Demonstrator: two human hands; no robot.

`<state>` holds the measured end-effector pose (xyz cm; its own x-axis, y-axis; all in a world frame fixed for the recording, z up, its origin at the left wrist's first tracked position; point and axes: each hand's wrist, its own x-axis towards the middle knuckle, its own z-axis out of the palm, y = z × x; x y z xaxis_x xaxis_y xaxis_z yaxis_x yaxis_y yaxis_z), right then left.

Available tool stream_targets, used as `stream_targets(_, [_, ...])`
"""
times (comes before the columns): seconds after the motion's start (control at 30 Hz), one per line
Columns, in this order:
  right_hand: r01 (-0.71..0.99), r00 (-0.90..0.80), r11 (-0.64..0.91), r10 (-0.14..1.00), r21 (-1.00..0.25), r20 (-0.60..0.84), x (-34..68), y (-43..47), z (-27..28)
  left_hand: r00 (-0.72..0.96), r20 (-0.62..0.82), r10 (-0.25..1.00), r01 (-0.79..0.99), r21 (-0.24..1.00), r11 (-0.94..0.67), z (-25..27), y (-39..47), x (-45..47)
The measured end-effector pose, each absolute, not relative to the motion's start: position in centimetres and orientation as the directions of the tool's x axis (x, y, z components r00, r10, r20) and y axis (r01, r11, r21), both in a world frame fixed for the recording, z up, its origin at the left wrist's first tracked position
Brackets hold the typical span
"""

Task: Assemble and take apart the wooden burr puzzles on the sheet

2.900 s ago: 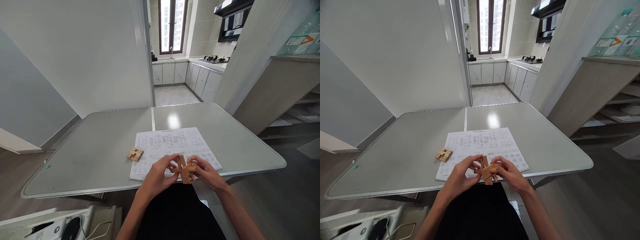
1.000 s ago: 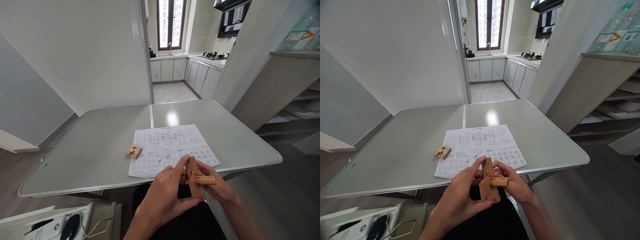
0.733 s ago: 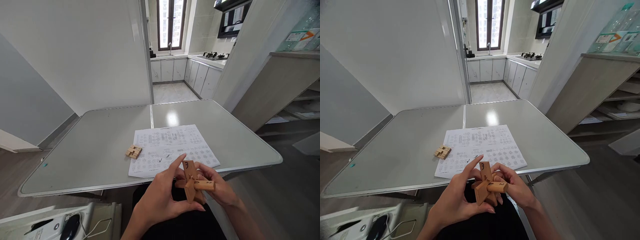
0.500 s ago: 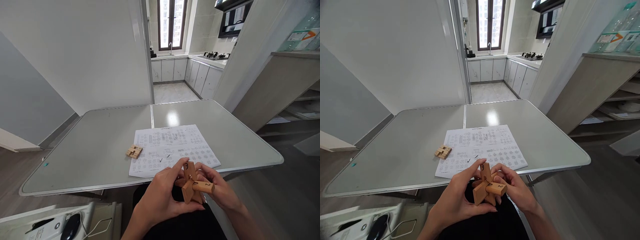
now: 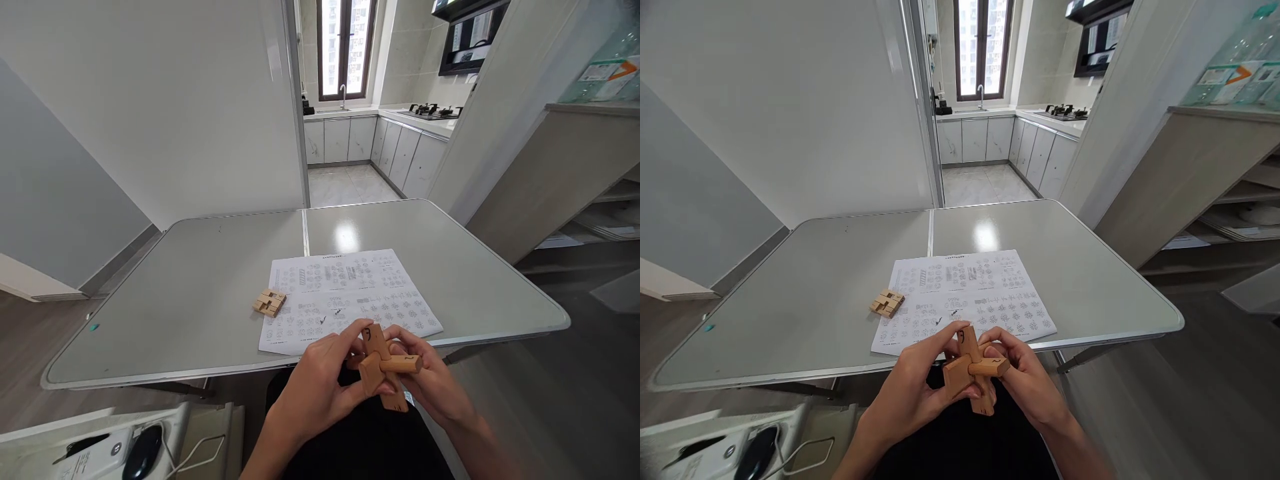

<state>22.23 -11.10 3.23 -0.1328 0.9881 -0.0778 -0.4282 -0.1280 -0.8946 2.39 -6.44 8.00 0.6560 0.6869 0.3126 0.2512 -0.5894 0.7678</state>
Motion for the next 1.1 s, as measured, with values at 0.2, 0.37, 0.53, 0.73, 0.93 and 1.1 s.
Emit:
stream_targets(0.2, [-0.372, -0.130, -0.139, 0.987, -0.918, -0.097, 22.7, -10.9, 3.9, 0.634, 0.320, 0.704, 0.246, 0.780, -0.576, 7.3, -6.3, 2.4])
stream_targets(0.37, [-0.254, 0.022, -0.058, 0.998, -0.965, -0.066, 23.8, -9.3, 4.0, 0.598, 0.234, 0.766, 0.331, 0.799, -0.502, 6.1, -5.2, 1.8])
stream_targets(0.53, [-0.037, 0.137, 0.074, 0.988, -0.997, 0.068, 26.5, -5.9, 2.7, 0.479, 0.182, 0.859, 0.457, 0.783, -0.422, 4.0, -3.1, 0.4])
stream_targets(0.73, [0.258, 0.333, 0.058, 0.932, -0.964, 0.145, 30.3, -1.2, 0.3, 0.391, 0.141, 0.910, 0.519, 0.782, -0.344, 1.8, -1.4, -1.0])
stream_targets(0.93, [0.390, 0.454, -0.046, 0.879, -0.920, 0.149, 33.2, 2.5, -1.3, 0.364, 0.106, 0.925, 0.462, 0.842, -0.278, 0.1, -0.8, -1.5])
stream_targets(1.1, [0.435, 0.506, -0.111, 0.851, -0.893, 0.141, 34.4, 4.3, -1.7, 0.359, 0.091, 0.929, 0.451, 0.855, -0.258, 0.1, -0.8, -1.7])
